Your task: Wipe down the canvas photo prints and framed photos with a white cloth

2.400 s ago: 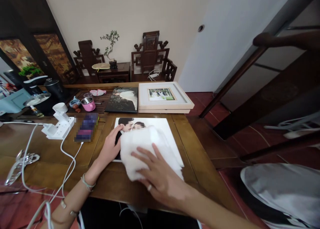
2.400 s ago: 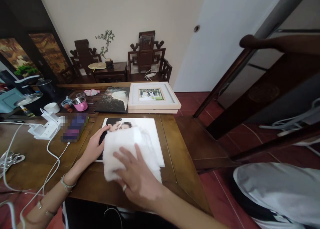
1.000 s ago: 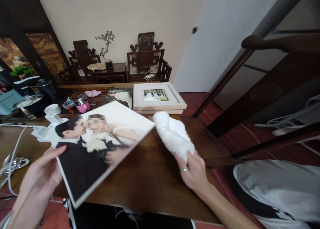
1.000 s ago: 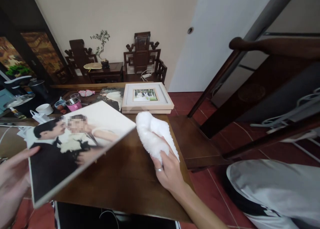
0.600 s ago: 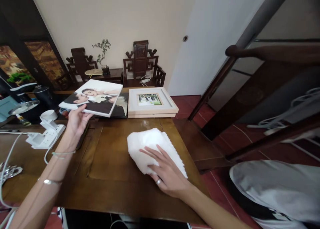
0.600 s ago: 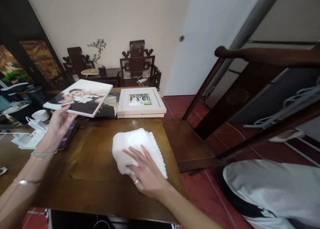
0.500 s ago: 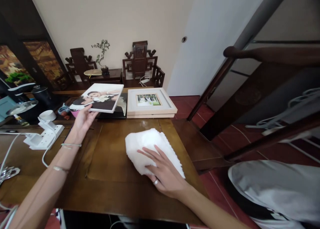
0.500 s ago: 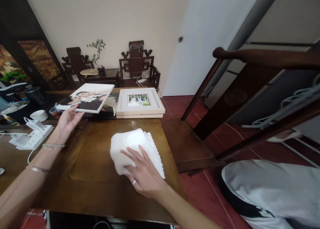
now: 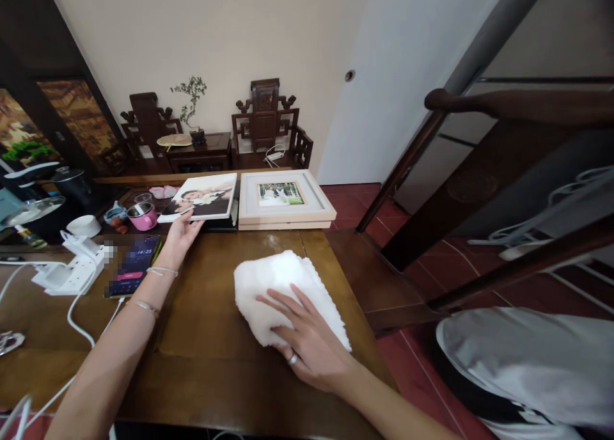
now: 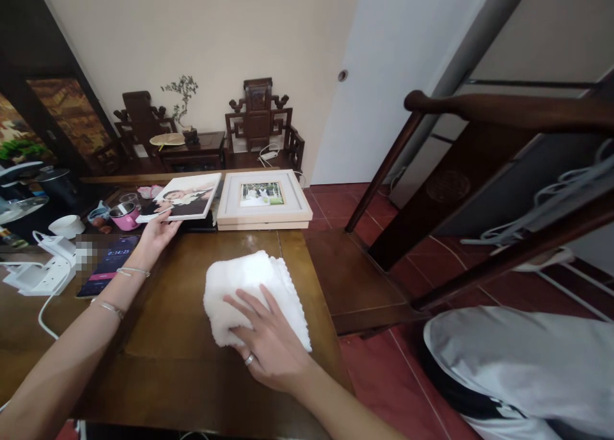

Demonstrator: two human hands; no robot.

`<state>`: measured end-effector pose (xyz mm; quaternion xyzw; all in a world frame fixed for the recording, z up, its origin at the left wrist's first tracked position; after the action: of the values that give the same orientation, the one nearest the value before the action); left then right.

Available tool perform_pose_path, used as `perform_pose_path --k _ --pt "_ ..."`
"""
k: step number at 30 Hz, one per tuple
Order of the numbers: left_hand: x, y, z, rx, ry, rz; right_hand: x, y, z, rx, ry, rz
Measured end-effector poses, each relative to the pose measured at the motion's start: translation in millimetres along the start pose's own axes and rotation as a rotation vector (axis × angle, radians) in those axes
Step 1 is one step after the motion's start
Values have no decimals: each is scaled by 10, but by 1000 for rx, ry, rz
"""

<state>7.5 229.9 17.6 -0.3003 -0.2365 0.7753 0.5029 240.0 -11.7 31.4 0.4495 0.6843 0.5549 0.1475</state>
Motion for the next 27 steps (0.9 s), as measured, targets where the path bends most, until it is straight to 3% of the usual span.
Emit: perform_pose_path --k 14,27 --pt "171 -13 -252 77 58 -3 -6 -22 28 -1 12 -1" --pt "203 40 -286 107 62 5 -11 -20 14 18 20 17"
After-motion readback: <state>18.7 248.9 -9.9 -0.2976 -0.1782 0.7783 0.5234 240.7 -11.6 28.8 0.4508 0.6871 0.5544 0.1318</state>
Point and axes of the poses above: each hand's wrist, its own x-axis towards the middle knuckle, its own y-axis out of the back of the hand, z = x × y, the point moved 9 cm from there along x, towards the middle knuckle, and after that the axes turned 9 degrees about -y, right-handed, at the moved point
